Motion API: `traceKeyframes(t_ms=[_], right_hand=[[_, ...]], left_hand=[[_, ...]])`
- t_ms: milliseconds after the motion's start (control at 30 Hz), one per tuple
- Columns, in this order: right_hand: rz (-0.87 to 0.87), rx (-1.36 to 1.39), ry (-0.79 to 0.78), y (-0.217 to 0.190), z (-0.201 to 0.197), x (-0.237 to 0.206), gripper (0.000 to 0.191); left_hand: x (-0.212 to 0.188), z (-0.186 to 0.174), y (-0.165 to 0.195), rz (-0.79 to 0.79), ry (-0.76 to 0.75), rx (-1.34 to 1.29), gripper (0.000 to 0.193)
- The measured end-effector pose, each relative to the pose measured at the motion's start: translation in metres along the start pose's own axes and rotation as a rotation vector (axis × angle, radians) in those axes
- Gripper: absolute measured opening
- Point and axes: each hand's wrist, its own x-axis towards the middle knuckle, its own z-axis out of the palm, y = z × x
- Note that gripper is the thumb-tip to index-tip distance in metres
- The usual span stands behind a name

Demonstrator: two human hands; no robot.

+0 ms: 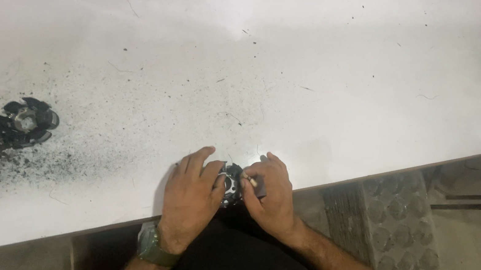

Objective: The person sits at a white workbench and fits black hub inserts into toothed blade discs one at a time, pressing each insert into place by hand and using a small stick to seat it, then sets the finished blade aside and picks up the next disc.

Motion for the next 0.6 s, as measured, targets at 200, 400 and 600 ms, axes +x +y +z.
traceKeyframes(t_ms=[200,400,600], right_hand=[[-0.011,-0.005,0.003,0.006,0.001,0.004,0.017],[-0.035,-0.041,-0.033,0.011,-0.002,0.012,0.019],[-0.099,0.038,-0.018,0.017,-0.007,0.008,0.022]], left_hand=[[0.002,0.003,0.000,-0.013,-0.067,-0.007,0.016],[0.011,-0.004,-0.003,0.216,-0.165,0.191,0.022],[0.011,-0.001,0.009,-0.036,-0.225,-0.047,0.016]])
